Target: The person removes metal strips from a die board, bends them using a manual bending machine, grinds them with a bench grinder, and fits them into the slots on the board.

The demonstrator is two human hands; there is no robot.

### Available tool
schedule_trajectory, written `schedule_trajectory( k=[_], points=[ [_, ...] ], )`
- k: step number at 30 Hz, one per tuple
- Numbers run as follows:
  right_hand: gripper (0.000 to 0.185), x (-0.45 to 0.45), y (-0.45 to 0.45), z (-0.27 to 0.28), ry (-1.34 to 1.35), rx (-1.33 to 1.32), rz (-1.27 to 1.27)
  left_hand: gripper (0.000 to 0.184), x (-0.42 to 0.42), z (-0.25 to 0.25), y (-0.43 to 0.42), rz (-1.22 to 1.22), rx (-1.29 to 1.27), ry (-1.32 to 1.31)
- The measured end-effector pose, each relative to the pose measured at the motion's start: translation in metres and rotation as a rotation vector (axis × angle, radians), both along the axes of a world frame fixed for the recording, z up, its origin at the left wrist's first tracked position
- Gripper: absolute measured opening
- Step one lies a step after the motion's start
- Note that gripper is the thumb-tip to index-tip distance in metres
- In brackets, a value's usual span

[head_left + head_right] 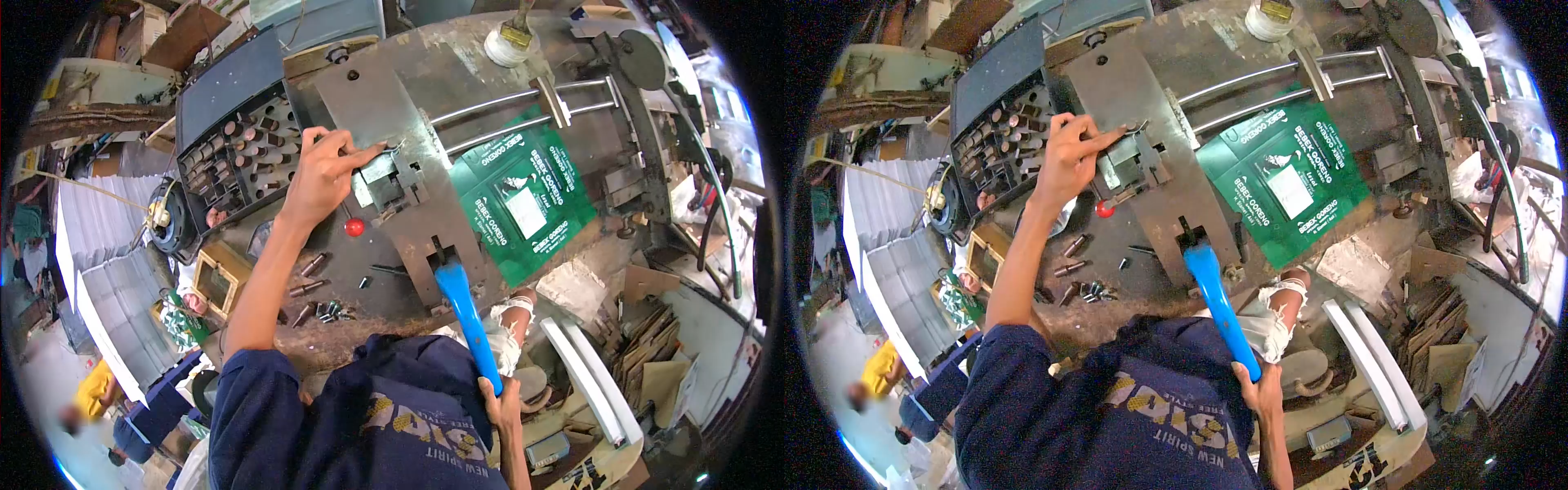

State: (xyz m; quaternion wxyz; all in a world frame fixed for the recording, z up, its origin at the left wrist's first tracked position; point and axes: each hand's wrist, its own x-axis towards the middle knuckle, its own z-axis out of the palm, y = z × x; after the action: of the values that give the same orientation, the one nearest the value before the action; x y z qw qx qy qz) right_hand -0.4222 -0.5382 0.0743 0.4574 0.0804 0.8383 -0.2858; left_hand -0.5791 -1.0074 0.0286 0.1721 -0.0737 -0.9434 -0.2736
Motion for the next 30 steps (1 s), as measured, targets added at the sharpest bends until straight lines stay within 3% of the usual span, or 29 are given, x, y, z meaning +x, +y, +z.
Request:
schedule_trajectory(
  k=[2, 5, 9, 11, 12, 13, 19, 21, 25, 28, 30],
  points=[
    [0.059, 0.009, 0.008, -0.019, -0.015, -0.069, -0.047, 0.05, -0.002, 0.002, -0.004, -0.011, -0.004, -0.014],
    [0.06, 0.019, 0.016, -0.024, 0.182, -0.014, 0.045, 0.05, -0.007, 0.001, -0.006, -0.04, 0.001, -0.015],
    [0.062, 0.006, 0.001, -0.007, -0.017, 0.092, -0.013, 0.048, -0.007, -0.003, -0.012, -0.056, -0.029, -0.033],
    [0.061, 0.007, -0.004, -0.015, 0.198, -0.131, -0.123, 0.047, -0.005, 0.002, -0.009, -0.062, -0.048, -0.029],
    [0.059, 0.011, -0.004, -0.009, 0.178, 0.094, -0.016, 0.048, -0.002, 0.004, -0.005, -0.039, -0.024, -0.047],
    [0.059, 0.007, -0.007, -0.009, 0.186, 0.088, -0.022, 0.049, -0.003, 0.006, -0.005, -0.019, -0.006, -0.055],
    [0.06, -0.009, -0.012, 0.011, -0.176, 0.082, -0.016, 0.038, 0.009, -0.001, 0.022, 0.141, 0.025, -0.008],
    [0.059, 0.0, -0.011, -0.002, 0.142, -0.003, -0.029, 0.036, 0.007, -0.001, 0.021, 0.152, 0.019, 0.003],
    [0.056, -0.008, -0.013, 0.011, -0.039, 0.074, -0.007, 0.035, 0.009, -0.003, 0.022, 0.135, 0.021, -0.005],
    [0.058, 0.004, -0.007, -0.005, 0.198, 0.012, -0.007, 0.027, 0.006, -0.002, 0.022, 0.173, 0.016, 0.014],
    [0.058, 0.005, -0.009, 0.0, 0.176, -0.012, -0.041, 0.024, 0.008, 0.0, 0.022, 0.193, 0.054, 0.024]
  ],
)
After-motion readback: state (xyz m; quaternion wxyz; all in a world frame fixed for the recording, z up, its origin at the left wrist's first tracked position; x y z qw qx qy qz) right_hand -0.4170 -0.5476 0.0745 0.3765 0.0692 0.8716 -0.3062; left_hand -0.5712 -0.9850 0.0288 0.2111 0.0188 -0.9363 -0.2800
